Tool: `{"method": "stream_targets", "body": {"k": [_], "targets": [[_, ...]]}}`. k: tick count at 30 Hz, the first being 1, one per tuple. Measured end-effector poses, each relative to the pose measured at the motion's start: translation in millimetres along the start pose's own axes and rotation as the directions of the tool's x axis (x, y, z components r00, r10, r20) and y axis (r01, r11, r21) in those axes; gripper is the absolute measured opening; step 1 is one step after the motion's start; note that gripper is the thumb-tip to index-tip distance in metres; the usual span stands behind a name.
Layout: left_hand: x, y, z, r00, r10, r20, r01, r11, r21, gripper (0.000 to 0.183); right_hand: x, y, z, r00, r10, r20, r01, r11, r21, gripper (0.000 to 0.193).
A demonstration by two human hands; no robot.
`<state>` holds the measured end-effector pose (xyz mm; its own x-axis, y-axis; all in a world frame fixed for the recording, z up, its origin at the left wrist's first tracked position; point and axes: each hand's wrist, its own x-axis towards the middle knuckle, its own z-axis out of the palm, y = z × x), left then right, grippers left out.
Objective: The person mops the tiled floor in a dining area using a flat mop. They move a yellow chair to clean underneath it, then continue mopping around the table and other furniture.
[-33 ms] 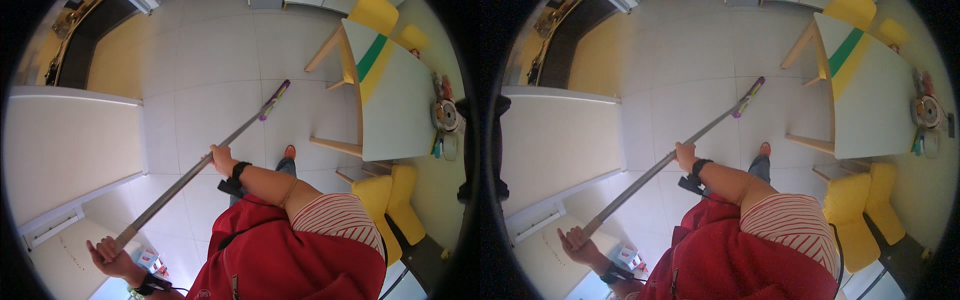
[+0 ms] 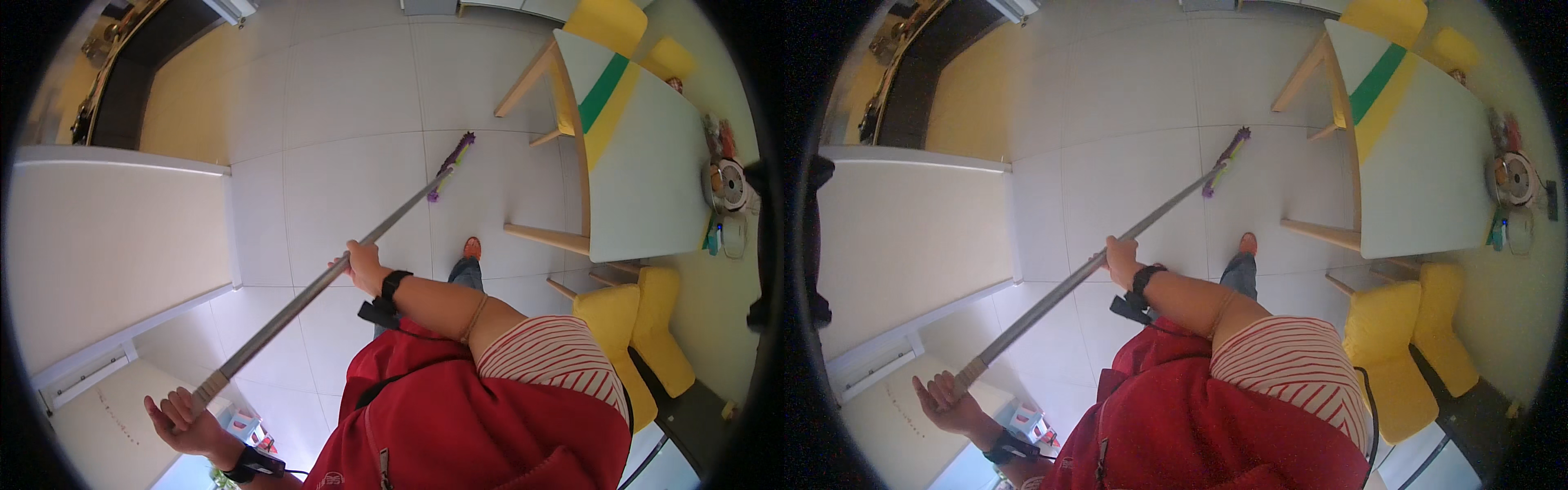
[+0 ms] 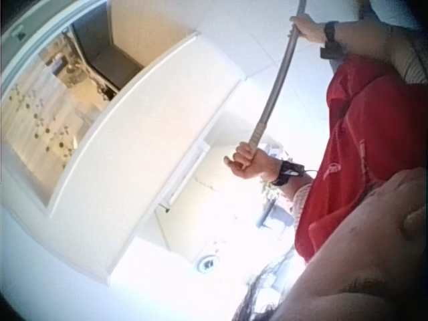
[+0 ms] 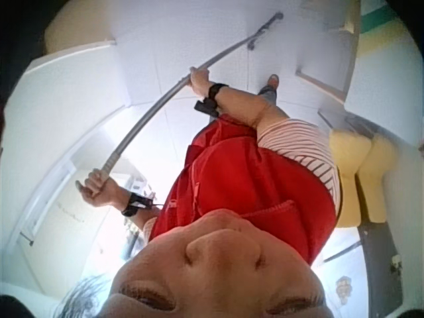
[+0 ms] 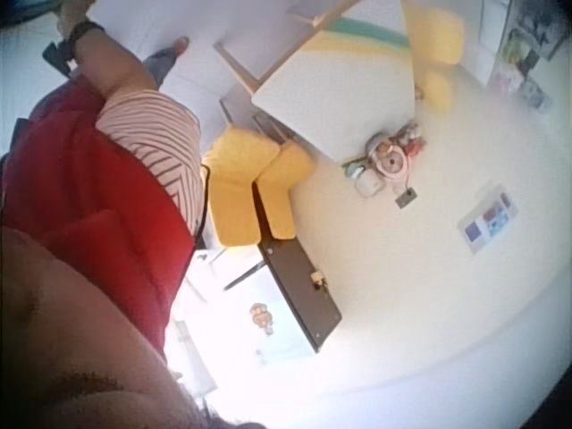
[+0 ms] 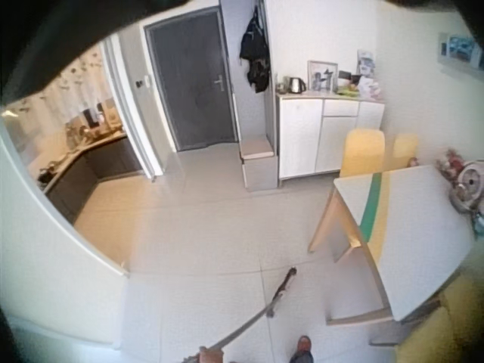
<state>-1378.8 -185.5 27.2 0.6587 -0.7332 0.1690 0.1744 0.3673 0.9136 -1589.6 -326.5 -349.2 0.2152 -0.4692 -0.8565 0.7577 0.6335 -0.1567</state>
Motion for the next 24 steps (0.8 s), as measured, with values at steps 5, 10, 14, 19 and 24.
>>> {"method": "stream_targets", "body": {"k": [5,10,14,19,24], "targets": [[8,-60,2,0.977,-0.058,0.204,0.096,0.979,-0.181,0.025,32,-37,-40,1.000,0.016,0.004,-0.016,0.999,-0.036,0.016],[-19,-160,32,0.953,-0.290,0.090,0.301,0.941,-0.153,0.026,94,-128,-99,0.968,-0.248,-0.030,0.222,0.909,-0.354,0.019],[-7,-143,33,0.964,-0.243,0.111,0.255,0.960,-0.119,0.031,75,-112,-100,0.912,-0.409,0.037,0.382,0.811,-0.444,0.019],[38,-68,15,0.964,-0.045,-0.264,0.053,0.998,0.021,0.031,15,-42,-40,0.998,-0.065,0.005,0.063,0.946,-0.317,0.022],[42,-55,-14,0.991,-0.110,0.082,0.123,0.976,-0.181,0.021,14,-40,-13,0.944,0.330,0.002,-0.303,0.869,-0.391,0.018]]}}
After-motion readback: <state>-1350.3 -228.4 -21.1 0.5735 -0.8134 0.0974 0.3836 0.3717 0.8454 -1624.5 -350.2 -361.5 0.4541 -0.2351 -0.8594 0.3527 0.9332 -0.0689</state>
